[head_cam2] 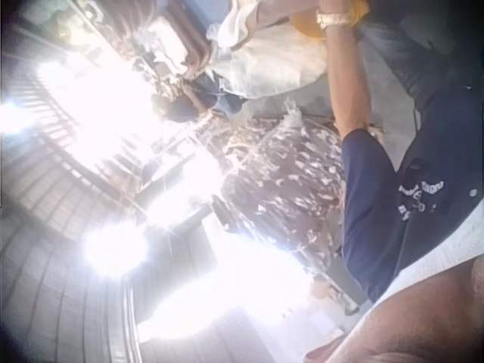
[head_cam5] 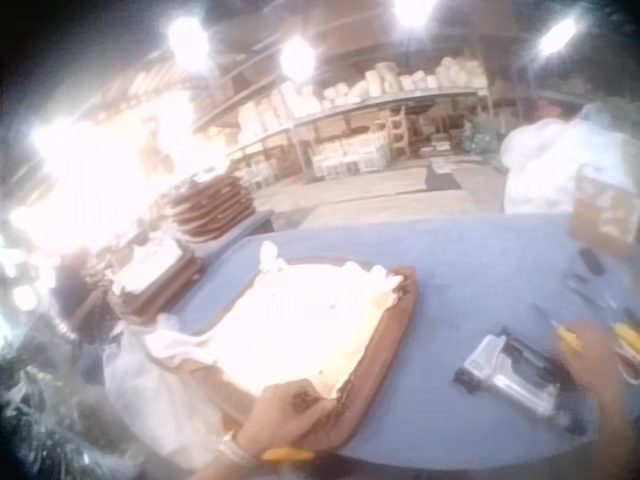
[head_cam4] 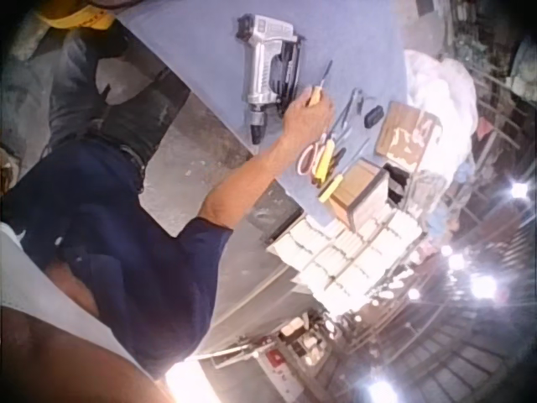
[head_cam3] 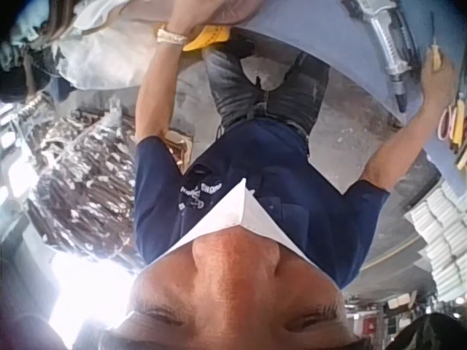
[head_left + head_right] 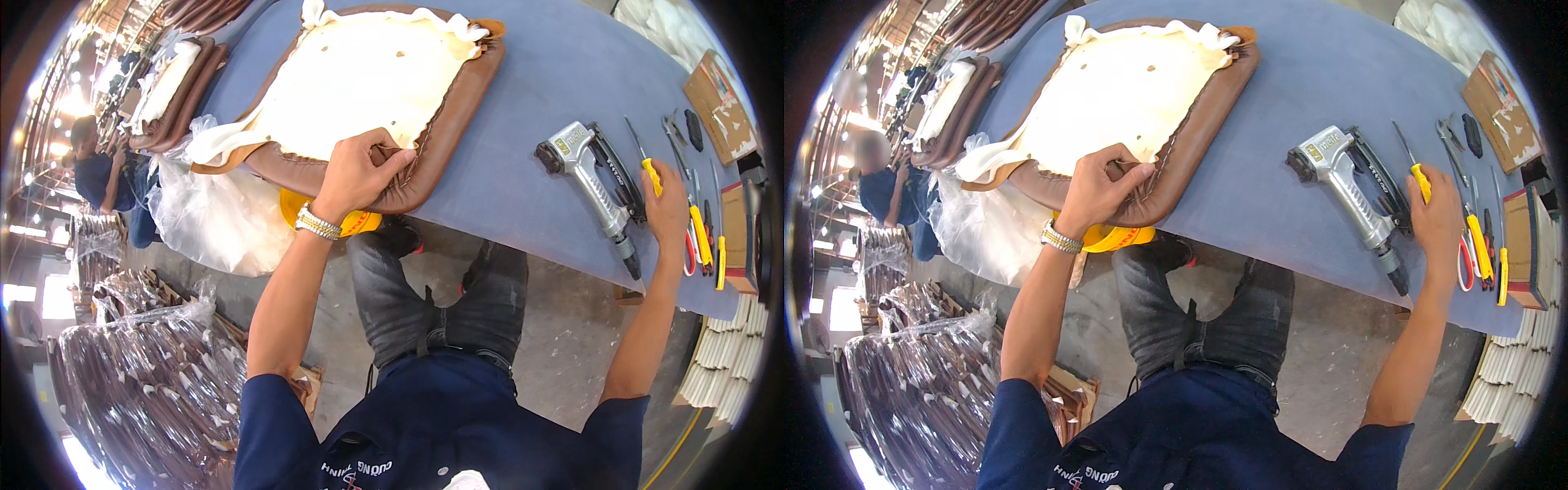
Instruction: The person staples fabric onto a curved furniture frame using a pneumatic staple gun and a yellow-handled tool. They repeatedly pull the fabric taut, fire staples along the edge, and use the tool to tuck and adjust the material. The person works around the perimeter of the frame, securing the fabric in place.
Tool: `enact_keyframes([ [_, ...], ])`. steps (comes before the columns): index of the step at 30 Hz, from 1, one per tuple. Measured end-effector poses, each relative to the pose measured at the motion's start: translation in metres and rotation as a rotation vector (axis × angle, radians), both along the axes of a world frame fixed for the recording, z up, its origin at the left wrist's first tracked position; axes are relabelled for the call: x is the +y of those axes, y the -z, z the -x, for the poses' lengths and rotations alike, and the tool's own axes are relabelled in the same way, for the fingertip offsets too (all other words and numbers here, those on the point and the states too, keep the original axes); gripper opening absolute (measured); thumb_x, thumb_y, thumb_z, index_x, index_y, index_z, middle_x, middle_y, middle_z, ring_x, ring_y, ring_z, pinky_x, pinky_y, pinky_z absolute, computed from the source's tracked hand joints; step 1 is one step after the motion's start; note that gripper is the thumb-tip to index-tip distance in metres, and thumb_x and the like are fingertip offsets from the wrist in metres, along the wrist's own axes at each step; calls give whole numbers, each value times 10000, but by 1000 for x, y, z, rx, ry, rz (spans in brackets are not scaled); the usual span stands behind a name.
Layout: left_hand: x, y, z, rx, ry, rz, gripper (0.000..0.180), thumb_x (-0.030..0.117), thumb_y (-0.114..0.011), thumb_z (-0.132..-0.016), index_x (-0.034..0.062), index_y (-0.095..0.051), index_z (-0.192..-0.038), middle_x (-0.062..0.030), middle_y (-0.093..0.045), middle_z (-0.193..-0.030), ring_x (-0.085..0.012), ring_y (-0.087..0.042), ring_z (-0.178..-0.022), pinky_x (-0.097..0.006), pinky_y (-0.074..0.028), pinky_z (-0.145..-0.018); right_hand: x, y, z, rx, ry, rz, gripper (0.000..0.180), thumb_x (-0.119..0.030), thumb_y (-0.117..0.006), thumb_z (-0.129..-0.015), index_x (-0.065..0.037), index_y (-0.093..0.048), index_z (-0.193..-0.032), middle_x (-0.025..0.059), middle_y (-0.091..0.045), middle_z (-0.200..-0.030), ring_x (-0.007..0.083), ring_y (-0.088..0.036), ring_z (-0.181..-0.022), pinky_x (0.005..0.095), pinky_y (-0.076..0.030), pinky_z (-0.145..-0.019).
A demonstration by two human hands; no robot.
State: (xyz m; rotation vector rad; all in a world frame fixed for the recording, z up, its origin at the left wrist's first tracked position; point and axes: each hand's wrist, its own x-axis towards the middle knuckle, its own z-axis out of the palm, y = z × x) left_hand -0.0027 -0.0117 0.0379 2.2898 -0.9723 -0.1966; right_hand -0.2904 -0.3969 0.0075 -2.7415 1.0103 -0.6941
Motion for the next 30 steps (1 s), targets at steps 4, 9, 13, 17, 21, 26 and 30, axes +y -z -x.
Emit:
enact_keyframes([
  [4,-26,9,7,-119,-24,99,351,340,-806,-893,-3,-728,-898,-83,-699,-666,-146,-622,-545,-293,-500,-573,-56,15,7,216,47,-12,361,-330,-746,-907,-26,-683,-1092,215,-705,-1075,405,-661,-1010,489,-508,-864],
  [9,-24,4,-1,-61,148,193,436,413,-837,-839,2,-731,-935,-111,-731,-786,-210,-672,-688,-339,-534,-687,-72,-8,18,146,6,-179,323,-296,-734,-921,-23,-663,-1077,145,-693,-867,262,-673,-769,410,-497,-702],
  [13,-10,2,-21,-238,285,99,527,506,-826,-809,7,-729,-945,-166,-725,-828,-306,-690,-778,-377,-537,-742,73,-99,4,-275,-128,-730,308,-165,-670,-974,-62,-632,-1262,51,-692,-936,123,-629,-753,306,-509,-682],
  [17,-21,9,-32,-169,298,112,529,522,-791,-838,-2,-728,-870,-204,-679,-724,-375,-657,-680,-401,-520,-676,181,-101,-16,65,-554,-353,477,-132,-729,-915,-109,-608,-1375,123,-689,-978,214,-669,-765,339,-532,-675],
  [21,-28,24,-29,-179,271,268,502,497,-781,-854,-2,-736,-818,-201,-657,-667,-383,-638,-625,-417,-505,-642,230,-92,-35,236,-648,-149,567,-103,-746,-868,-144,-600,-1415,118,-624,-918,294,-650,-761,395,-519,-660],
  [26,-30,27,-27,-215,229,283,472,491,-771,-856,19,-762,-848,-191,-677,-687,-386,-653,-650,-420,-522,-666,242,-77,-40,339,-603,75,607,-119,-756,-861,-181,-595,-1443,76,-596,-965,255,-628,-771,375,-515,-628],
  [30,-32,31,-27,-250,216,295,474,501,-763,-855,27,-771,-861,-180,-692,-697,-381,-667,-664,-422,-536,-695,254,-83,-43,386,-587,225,564,-117,-749,-859,-171,-626,-1407,64,-590,-971,213,-622,-759,346,-497,-562],
])
